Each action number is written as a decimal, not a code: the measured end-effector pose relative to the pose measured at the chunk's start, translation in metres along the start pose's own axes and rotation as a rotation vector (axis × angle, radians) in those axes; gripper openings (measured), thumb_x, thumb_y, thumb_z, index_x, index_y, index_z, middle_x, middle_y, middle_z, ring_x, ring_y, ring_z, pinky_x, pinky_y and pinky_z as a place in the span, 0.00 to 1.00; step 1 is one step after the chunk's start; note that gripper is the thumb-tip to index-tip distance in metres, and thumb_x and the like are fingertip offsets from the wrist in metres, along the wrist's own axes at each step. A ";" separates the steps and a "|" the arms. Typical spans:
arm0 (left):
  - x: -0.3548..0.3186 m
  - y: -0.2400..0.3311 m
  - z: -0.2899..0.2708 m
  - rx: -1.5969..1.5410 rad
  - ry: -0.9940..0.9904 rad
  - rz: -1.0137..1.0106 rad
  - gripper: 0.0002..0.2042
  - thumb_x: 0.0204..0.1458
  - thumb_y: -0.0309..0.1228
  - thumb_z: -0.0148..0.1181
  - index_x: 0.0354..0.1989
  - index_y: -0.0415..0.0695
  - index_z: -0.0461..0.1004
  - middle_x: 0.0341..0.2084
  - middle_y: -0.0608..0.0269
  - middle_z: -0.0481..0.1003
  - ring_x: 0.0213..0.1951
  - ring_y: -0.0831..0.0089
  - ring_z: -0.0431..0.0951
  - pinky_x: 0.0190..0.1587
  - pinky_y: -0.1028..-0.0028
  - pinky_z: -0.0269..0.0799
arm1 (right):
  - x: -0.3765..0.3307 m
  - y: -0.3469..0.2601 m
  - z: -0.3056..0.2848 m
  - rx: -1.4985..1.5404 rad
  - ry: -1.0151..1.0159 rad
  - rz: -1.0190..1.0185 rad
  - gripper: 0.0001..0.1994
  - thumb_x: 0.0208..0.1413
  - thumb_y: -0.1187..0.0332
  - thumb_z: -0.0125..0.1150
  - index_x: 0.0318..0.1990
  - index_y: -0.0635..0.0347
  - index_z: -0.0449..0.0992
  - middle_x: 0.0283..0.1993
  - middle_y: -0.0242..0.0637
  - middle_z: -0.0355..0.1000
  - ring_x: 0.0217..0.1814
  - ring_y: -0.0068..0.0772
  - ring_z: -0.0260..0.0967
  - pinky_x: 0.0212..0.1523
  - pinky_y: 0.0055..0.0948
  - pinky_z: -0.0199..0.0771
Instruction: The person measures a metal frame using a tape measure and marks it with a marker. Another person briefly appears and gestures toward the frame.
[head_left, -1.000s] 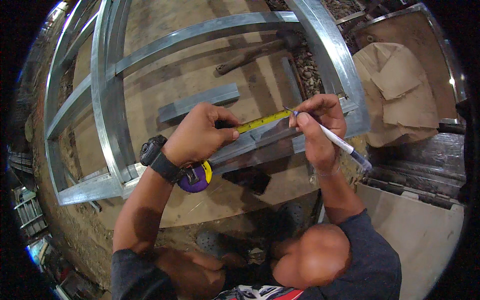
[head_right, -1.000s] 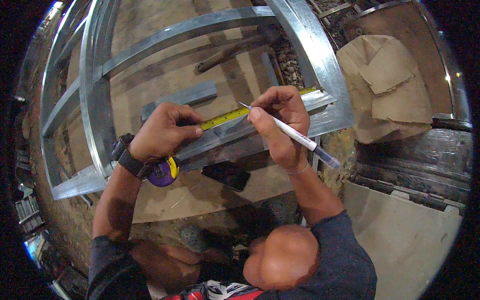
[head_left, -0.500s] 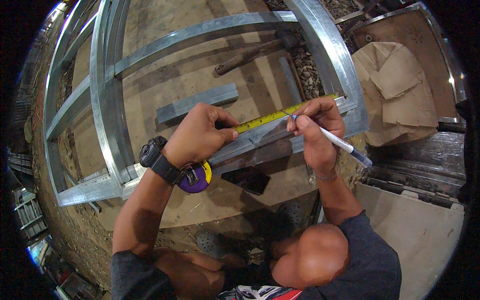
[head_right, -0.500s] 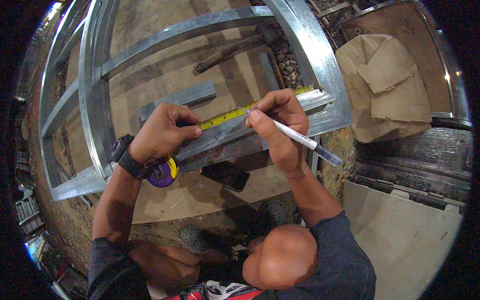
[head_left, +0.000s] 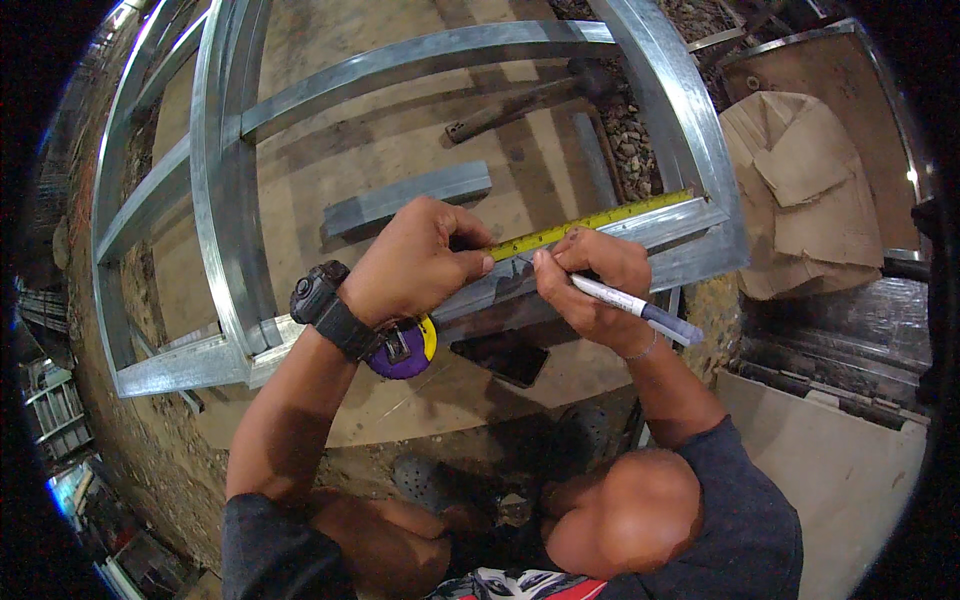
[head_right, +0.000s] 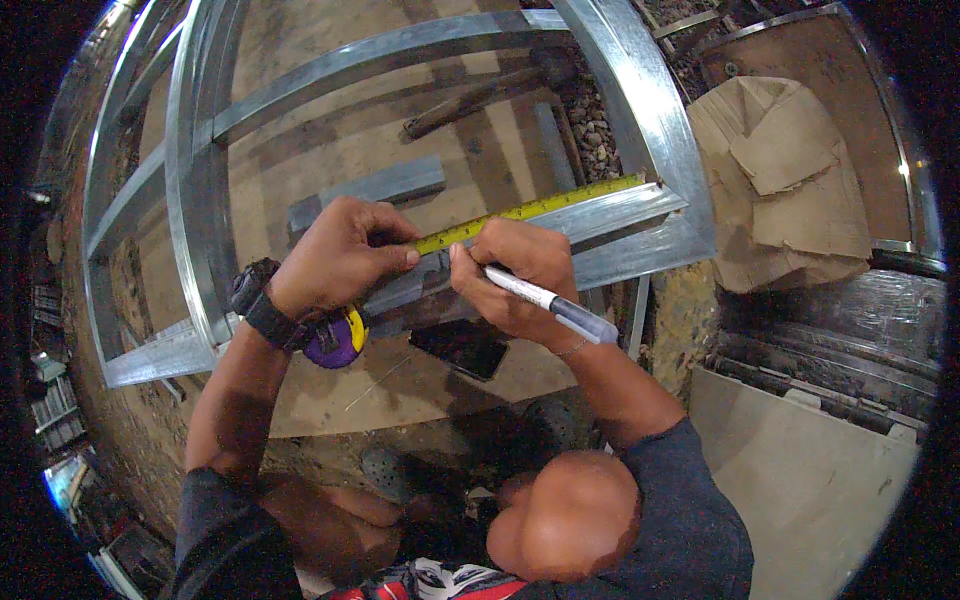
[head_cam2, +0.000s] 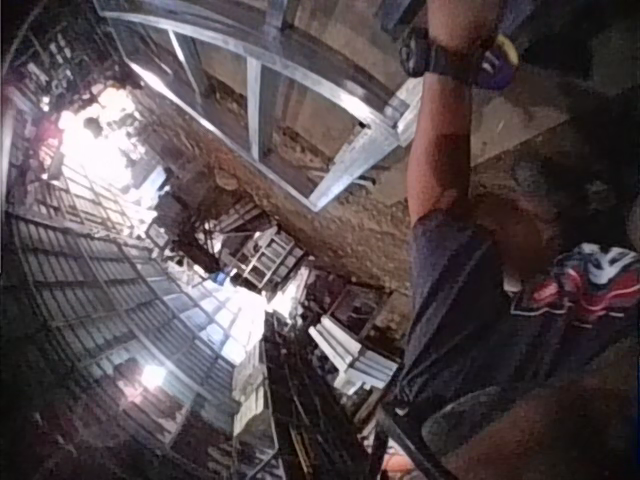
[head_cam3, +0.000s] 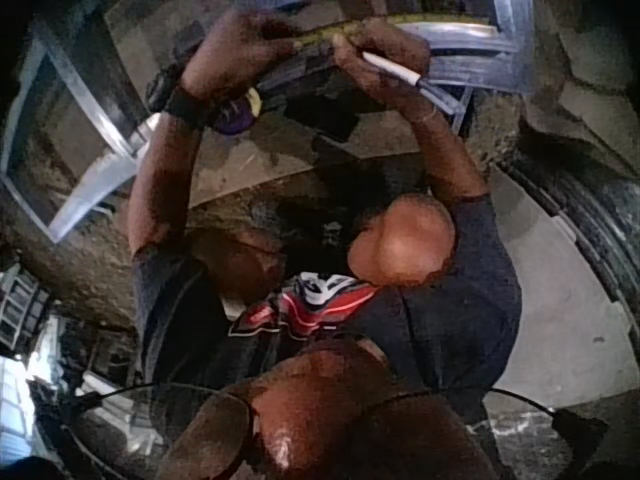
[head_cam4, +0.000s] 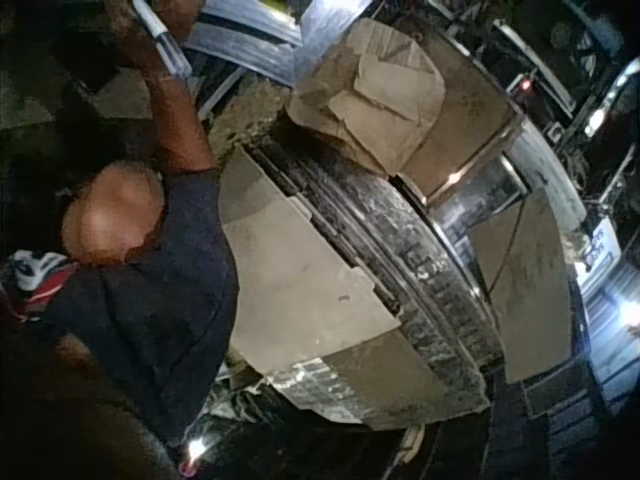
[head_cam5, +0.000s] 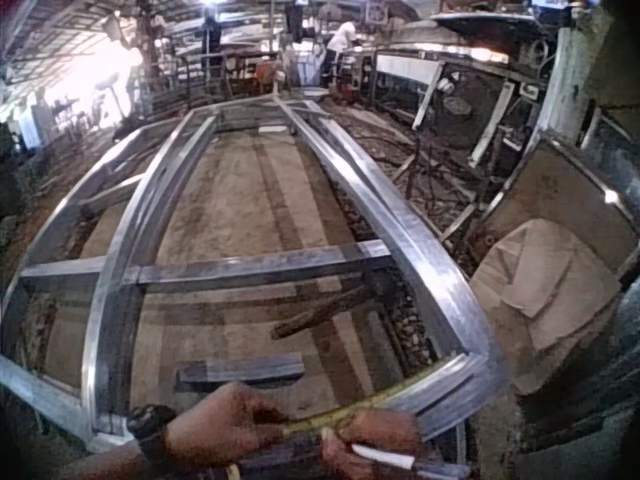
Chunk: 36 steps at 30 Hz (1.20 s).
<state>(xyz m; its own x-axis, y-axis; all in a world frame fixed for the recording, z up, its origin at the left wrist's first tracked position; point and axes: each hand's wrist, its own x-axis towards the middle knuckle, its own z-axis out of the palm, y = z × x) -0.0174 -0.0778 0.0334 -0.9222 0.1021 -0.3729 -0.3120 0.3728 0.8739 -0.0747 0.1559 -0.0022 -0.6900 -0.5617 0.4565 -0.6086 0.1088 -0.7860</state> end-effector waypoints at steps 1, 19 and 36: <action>0.000 0.000 0.000 -0.017 -0.003 -0.013 0.11 0.51 0.22 0.70 0.42 0.31 0.84 0.32 0.61 0.83 0.36 0.78 0.79 0.42 0.72 0.75 | 0.000 0.002 0.002 0.014 0.013 -0.005 0.13 0.51 0.80 0.73 0.25 0.60 0.70 0.22 0.40 0.71 0.21 0.36 0.72 0.26 0.34 0.72; 0.000 -0.003 0.002 -0.033 0.002 -0.005 0.10 0.53 0.22 0.70 0.43 0.31 0.84 0.32 0.56 0.85 0.34 0.75 0.81 0.42 0.71 0.78 | 0.003 0.004 -0.009 0.320 0.085 0.289 0.11 0.60 0.74 0.70 0.30 0.59 0.71 0.26 0.34 0.76 0.27 0.20 0.71 0.28 0.26 0.70; -0.012 -0.004 0.009 0.493 0.153 0.248 0.22 0.53 0.35 0.70 0.54 0.37 0.79 0.34 0.51 0.82 0.39 0.54 0.83 0.45 0.61 0.76 | 0.035 0.029 -0.027 -0.098 -0.340 0.148 0.10 0.60 0.68 0.70 0.47 0.52 0.78 0.42 0.44 0.80 0.43 0.54 0.79 0.44 0.44 0.77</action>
<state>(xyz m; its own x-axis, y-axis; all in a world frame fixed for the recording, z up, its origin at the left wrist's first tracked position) -0.0034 -0.0720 0.0315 -0.9883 0.1206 -0.0933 0.0279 0.7445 0.6670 -0.1266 0.1615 0.0024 -0.6140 -0.7721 0.1638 -0.5582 0.2780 -0.7817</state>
